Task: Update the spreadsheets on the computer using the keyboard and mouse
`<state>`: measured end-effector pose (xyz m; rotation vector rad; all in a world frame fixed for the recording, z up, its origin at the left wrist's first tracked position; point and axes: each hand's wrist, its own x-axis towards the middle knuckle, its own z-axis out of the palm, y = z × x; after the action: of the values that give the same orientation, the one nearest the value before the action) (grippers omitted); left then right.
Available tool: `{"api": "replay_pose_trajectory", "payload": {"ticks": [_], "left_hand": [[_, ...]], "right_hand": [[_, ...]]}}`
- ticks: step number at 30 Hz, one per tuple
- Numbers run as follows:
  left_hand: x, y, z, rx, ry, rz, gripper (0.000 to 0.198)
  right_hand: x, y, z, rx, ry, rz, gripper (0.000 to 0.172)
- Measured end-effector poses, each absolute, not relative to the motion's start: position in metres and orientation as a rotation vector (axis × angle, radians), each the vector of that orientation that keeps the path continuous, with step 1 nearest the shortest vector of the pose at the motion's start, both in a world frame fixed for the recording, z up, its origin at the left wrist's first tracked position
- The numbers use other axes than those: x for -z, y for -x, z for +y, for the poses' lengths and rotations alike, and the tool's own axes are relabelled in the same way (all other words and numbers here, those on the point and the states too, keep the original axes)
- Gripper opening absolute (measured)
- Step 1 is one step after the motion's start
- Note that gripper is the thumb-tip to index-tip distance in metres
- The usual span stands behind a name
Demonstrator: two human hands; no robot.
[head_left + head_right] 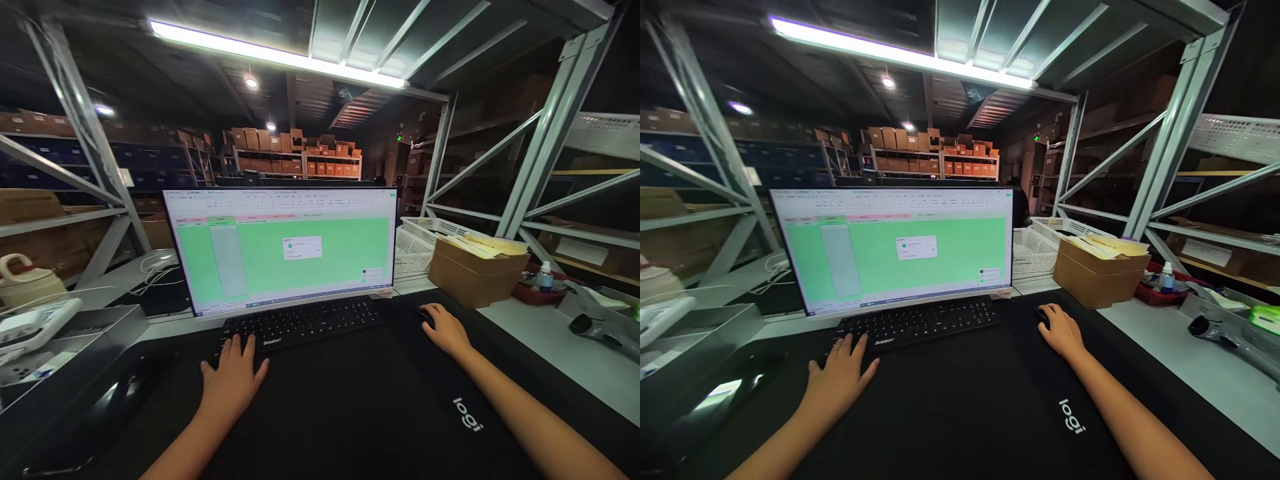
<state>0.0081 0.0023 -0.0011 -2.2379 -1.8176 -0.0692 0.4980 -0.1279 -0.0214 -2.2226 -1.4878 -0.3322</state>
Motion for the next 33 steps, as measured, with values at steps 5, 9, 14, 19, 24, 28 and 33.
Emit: {"api": "replay_pose_trajectory", "payload": {"ticks": [5, 9, 14, 19, 24, 28, 33], "left_hand": [[-0.001, -0.009, 0.001, 0.087, 2.252, -1.825, 0.065], [-0.002, -0.008, 0.001, 0.092, 2.265, -1.829, 0.066], [-0.002, -0.008, 0.0, 0.101, 2.278, -1.837, 0.066], [-0.001, -0.008, 0.002, 0.076, 2.267, -1.839, 0.066], [0.001, -0.008, 0.003, 0.073, 2.252, -1.83, 0.066], [0.0, -0.008, 0.002, 0.085, 2.257, -1.828, 0.066], [0.002, -0.007, 0.002, 0.1, 2.264, -1.829, 0.066]], "right_hand": [[0.027, -0.502, -0.124, 0.301, 2.14, -1.526, 0.043], [0.025, -0.499, -0.125, 0.293, 2.137, -1.528, 0.042], [0.024, -0.499, -0.125, 0.309, 2.147, -1.525, 0.04], [0.031, -0.505, -0.122, 0.367, 2.113, -1.521, 0.042], [0.029, -0.503, -0.122, 0.369, 2.139, -1.517, 0.042], [0.028, -0.503, -0.122, 0.352, 2.166, -1.523, 0.043], [0.033, -0.508, -0.12, 0.366, 2.139, -1.548, 0.041]]}}
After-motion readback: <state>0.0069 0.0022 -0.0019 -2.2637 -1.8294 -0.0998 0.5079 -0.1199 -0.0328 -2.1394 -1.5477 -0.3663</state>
